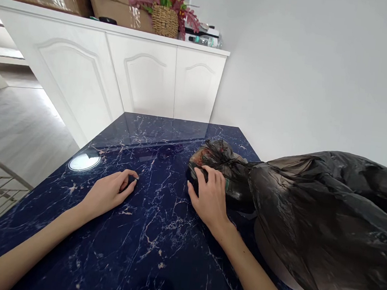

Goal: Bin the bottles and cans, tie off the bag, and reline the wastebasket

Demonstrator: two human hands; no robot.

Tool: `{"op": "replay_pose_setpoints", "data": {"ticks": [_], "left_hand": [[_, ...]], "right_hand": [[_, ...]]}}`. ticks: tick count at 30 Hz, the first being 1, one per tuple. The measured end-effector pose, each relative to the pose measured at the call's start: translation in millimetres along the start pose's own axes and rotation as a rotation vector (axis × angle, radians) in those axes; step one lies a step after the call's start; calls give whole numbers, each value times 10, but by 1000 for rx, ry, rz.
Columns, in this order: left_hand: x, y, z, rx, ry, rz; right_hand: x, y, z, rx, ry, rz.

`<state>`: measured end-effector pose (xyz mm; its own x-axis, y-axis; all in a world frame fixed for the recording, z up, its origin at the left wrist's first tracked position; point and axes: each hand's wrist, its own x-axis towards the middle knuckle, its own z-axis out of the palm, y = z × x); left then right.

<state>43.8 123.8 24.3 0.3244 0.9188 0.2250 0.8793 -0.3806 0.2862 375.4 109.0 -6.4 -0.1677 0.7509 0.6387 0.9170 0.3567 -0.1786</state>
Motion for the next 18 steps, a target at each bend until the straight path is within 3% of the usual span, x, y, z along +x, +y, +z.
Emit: {"op": "replay_pose_setpoints", "data": {"ticks": [11, 14, 18], "left_hand": [[3, 3, 10, -2, 9, 16], [-10, 20, 8, -40, 77, 59], [-25, 39, 4, -75, 206, 151]], "right_hand": [[43, -433, -211, 470, -119, -387], [35, -469, -219, 531, -75, -357], [21, -476, -187, 563, 44, -211]]}}
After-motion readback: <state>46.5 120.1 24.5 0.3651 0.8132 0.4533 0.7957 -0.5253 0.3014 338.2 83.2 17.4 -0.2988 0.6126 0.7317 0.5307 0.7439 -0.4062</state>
